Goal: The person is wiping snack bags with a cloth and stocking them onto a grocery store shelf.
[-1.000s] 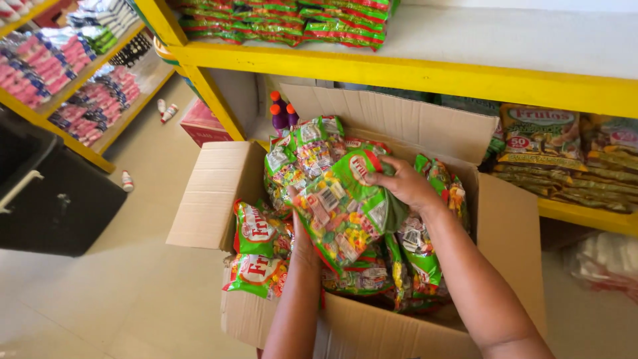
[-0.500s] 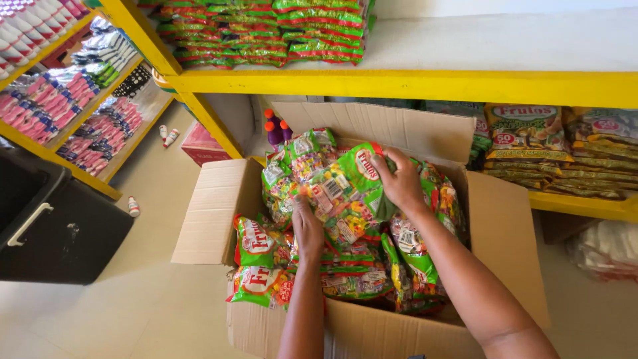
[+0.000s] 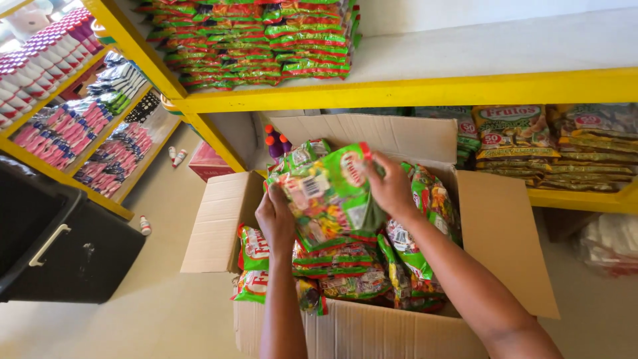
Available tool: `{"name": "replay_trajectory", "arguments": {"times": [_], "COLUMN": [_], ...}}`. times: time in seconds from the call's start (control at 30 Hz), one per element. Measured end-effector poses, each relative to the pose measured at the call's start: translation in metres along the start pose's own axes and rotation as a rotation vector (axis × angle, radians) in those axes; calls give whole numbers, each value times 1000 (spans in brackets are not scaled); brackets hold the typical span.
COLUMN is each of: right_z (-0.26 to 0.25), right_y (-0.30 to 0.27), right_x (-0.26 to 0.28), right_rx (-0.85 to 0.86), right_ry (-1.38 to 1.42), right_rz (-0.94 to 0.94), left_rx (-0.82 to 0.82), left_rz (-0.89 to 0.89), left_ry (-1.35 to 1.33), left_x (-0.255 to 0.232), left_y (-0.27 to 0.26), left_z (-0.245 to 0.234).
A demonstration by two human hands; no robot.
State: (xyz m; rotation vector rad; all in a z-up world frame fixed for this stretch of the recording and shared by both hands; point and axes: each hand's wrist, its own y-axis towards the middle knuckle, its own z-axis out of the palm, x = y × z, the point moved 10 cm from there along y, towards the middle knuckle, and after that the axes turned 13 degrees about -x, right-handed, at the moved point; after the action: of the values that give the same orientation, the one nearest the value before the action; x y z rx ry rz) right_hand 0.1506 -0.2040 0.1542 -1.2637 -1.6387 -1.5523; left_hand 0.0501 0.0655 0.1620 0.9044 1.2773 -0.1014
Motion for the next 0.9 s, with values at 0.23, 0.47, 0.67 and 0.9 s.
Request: {"name": "replay_trajectory", "arguments": {"times": [0.23,0.47,0.67,0.9], "right_z": [-8,-4,24,2], "right_y": [3,19,-86,-50], "right_x": [29,123,153,72], "right_rx": [-23,-29,259,370], "right_ry": [173,2,-104,207], "right_rz": [-201,-652,-1255,-448], "left_rx": [-29,-104,242,99], "left_rz": [-165,-555,-1201,-1002], "left_ry": [-236,-405,-975,-1143], "left_x": [24,84,55,165], "left_y": [11,-26,-81,-76], "left_z": [-6,0,64,56]}}
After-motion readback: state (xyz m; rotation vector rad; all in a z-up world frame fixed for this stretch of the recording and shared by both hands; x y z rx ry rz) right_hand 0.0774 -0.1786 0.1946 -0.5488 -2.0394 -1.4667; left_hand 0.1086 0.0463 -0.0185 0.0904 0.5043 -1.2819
